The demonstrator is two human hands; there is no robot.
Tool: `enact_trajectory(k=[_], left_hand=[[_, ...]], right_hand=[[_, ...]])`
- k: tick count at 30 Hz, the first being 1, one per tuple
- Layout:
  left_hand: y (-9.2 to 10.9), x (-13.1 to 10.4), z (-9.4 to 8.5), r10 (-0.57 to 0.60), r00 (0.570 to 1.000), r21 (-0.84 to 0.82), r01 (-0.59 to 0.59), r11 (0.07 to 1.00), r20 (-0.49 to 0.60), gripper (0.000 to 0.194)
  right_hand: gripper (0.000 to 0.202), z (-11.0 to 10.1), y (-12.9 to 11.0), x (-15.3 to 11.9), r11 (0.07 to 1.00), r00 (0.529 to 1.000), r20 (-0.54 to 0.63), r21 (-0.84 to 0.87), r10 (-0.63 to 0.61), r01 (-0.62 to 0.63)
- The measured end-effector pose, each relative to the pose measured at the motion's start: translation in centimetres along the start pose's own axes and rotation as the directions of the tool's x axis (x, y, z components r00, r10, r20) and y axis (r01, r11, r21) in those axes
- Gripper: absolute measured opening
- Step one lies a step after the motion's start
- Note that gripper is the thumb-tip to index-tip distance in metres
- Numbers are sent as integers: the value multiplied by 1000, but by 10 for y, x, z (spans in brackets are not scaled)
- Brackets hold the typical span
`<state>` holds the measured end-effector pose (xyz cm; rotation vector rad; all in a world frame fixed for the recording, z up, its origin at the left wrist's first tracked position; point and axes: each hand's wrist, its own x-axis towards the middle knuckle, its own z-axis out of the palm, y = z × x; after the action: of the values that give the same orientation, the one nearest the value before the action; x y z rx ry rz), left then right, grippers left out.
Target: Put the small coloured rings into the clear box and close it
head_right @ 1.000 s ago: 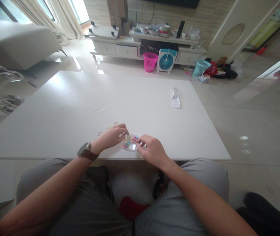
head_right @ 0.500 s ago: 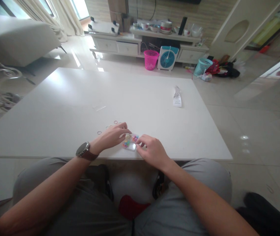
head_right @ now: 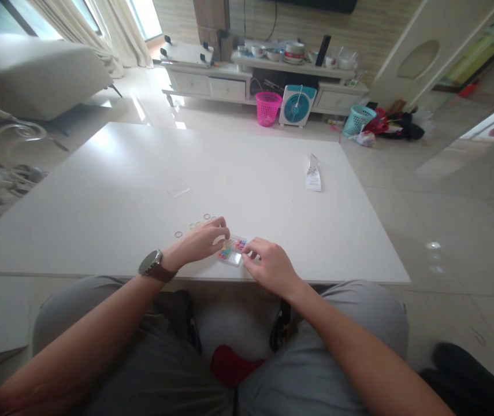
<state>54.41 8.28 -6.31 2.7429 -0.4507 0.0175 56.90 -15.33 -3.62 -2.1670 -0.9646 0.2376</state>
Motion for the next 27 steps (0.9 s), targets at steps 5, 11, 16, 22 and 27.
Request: enact_trajectory(k=[5, 11, 16, 22, 27], left_hand=[[0, 0, 1, -12, 1000, -36, 12, 999, 1, 18], [4, 1, -1, -15, 1000, -59, 14, 998, -19, 20], [4, 0, -3, -57, 997, -35, 55, 998, -49, 20], [4, 1, -5, -5, 1000, -48, 5, 999, 0, 21], [-22, -6, -37, -164, 980, -168, 144, 975, -111, 23]], right_hand=[[11, -1, -2, 0, 1000, 1000, 8, -6, -7, 7], [11, -1, -3, 0, 1000, 1000, 14, -9, -6, 6], [11, -1, -1, 0, 1000, 1000, 9, -14, -9, 9], [11, 0, -2, 0, 1000, 1000, 13, -3, -2, 2], [11, -3, -3, 0, 1000, 1000, 18, 0, -14, 14]])
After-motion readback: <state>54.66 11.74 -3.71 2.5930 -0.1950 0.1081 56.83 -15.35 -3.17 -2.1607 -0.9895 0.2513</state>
